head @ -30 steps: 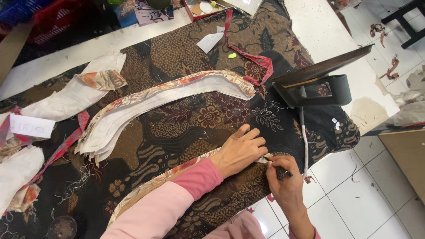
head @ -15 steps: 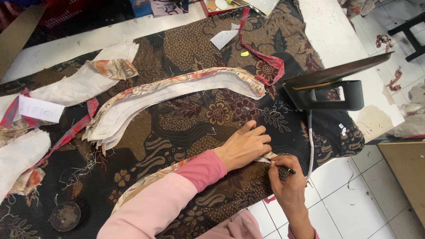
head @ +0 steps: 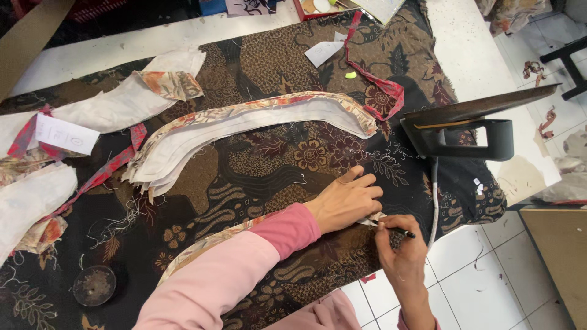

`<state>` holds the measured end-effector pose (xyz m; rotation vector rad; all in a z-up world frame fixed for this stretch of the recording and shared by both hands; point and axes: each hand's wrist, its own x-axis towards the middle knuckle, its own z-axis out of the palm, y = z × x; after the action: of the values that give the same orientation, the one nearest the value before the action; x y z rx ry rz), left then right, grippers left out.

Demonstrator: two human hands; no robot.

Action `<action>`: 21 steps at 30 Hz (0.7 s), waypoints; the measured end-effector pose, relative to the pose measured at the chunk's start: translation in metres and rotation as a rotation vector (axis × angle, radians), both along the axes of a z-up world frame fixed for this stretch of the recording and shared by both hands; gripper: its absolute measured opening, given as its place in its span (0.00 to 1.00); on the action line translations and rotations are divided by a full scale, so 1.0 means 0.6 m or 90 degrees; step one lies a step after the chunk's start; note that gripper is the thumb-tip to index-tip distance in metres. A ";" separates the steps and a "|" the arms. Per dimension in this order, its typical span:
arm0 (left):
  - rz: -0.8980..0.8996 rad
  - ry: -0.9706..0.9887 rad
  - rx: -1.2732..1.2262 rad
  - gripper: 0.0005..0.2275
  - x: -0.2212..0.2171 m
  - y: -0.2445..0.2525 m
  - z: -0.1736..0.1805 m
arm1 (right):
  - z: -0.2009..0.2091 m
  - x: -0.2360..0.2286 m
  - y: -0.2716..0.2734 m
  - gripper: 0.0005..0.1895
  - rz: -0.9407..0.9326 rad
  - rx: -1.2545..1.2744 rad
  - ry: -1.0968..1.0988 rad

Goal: The person places a curved cardboard template on a patterned fabric, irons the fabric along the template edge, and then traces the template outline with a pen. The person repeats this process on another section of the fabric.

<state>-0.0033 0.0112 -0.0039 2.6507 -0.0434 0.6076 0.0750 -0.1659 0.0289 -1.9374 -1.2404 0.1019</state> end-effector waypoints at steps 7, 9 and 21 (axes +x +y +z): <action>0.003 -0.011 0.000 0.08 0.001 -0.001 -0.004 | 0.001 -0.001 0.004 0.11 0.012 -0.002 0.014; 0.004 -0.013 0.009 0.08 0.000 0.000 -0.003 | 0.000 -0.004 0.007 0.11 0.007 0.004 0.015; 0.023 0.001 -0.013 0.07 -0.034 0.034 0.007 | -0.001 -0.012 0.033 0.11 0.041 0.001 0.001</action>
<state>-0.0238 0.0318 0.0003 2.6382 0.0120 0.6145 0.0676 -0.1463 0.0283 -1.8962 -1.3012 0.1346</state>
